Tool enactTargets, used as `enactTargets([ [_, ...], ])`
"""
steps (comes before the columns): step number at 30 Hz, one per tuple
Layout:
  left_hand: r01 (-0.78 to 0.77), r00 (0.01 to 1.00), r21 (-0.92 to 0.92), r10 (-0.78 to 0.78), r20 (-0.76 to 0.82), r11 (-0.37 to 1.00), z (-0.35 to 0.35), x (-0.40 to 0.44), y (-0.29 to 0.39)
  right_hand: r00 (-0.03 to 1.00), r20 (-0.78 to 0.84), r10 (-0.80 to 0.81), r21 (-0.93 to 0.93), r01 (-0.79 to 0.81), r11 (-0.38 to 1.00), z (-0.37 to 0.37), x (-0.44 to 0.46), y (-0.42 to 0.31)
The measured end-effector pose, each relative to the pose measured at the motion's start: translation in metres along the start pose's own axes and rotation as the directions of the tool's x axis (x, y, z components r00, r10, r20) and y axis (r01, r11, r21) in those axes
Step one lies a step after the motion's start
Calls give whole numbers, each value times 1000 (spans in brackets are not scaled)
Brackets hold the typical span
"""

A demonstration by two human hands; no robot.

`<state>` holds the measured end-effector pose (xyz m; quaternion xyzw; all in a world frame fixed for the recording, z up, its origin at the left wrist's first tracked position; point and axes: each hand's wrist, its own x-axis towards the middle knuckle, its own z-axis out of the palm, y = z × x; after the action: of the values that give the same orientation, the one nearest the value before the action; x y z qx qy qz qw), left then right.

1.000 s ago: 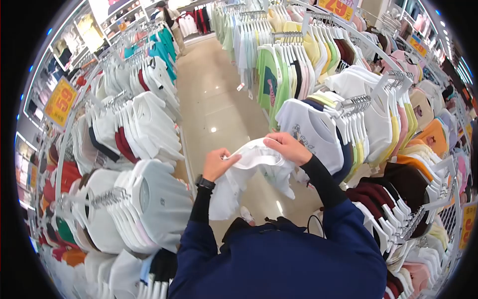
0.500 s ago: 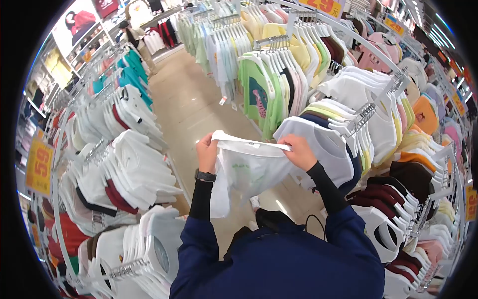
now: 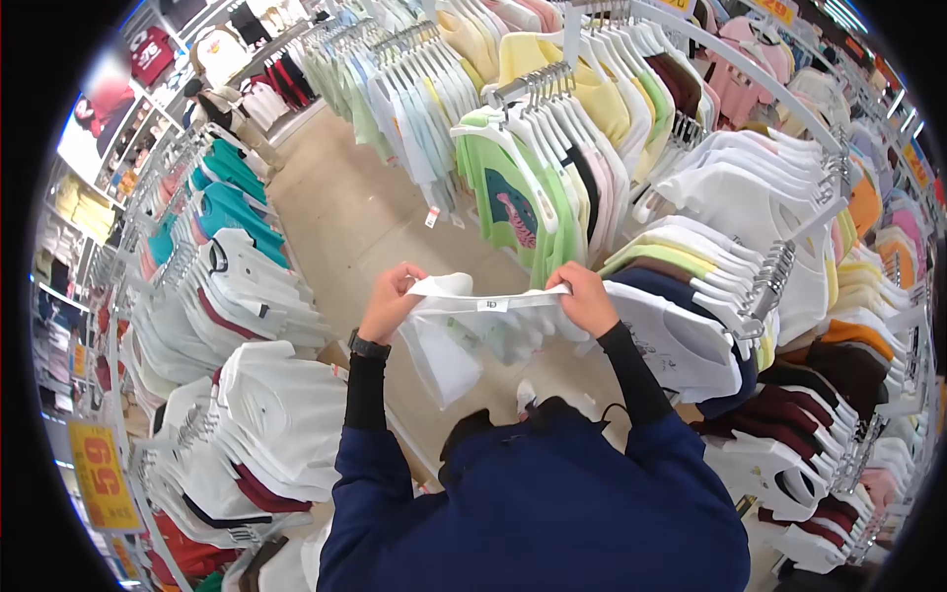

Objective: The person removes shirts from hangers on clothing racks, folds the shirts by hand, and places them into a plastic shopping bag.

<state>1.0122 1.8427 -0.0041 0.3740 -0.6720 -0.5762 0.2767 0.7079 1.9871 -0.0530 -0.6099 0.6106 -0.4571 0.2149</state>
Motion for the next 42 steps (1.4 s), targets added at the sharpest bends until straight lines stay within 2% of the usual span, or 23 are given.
enactTargets([
  [2,-44,998,169,34,62,985,-14,17,-15,999,18,42,22,-43,999,12,14,3],
  [5,-80,992,395,33,125,915,-21,40,-1,989,3,147,7,-147,989,20,27,16],
  [8,-167,946,381,38,323,909,-21,73,-7,969,-60,239,-3,-239,971,26,33,34],
  [11,-224,942,439,78,327,870,-21,113,-11,958,-80,275,-46,-280,959,39,41,49],
  [13,-222,966,374,152,207,900,-24,139,-21,951,-64,304,-130,-310,942,53,45,55],
  [15,-267,963,325,243,113,907,-28,165,-29,947,13,321,-117,-317,941,67,53,57],
  [17,-376,927,353,347,145,857,-33,188,-28,940,102,326,-154,-309,939,85,65,57],
  [20,-429,903,327,383,196,842,-45,216,-29,903,-63,425,-43,-428,903,92,101,41],
  [23,-488,872,409,408,273,771,-58,237,-35,883,-424,202,-150,-289,946,88,149,24],
  [24,-517,856,443,428,291,732,-63,244,-42,843,-536,37,-361,-268,893,86,170,19],
  [25,-549,836,468,445,321,692,-69,249,-38,791,-594,-146,-554,-270,788,84,193,17],
  [27,-599,801,515,465,378,613,-80,252,-28,764,-610,-210,-592,-263,762,86,231,22],
  [30,-694,718,484,562,410,533,-91,269,-27,754,-630,185,-337,-480,810,99,260,58],
  [34,-763,633,496,639,437,415,-108,304,-18,731,-683,0,-476,-445,759,98,265,37],
  [37,-757,630,524,652,422,392,-119,331,-7,700,-656,282,-344,-610,714,78,262,-26],
  [38,-752,635,523,654,411,401,-123,335,2,680,-683,267,-362,-633,685,75,255,-32],
  [40,-736,654,509,663,364,447,-130,344,12,697,-716,44,-421,-481,769,76,224,-21],
  [42,-708,691,485,646,325,513,-135,354,18,692,-709,136,-318,-486,814,88,202,-69],
])
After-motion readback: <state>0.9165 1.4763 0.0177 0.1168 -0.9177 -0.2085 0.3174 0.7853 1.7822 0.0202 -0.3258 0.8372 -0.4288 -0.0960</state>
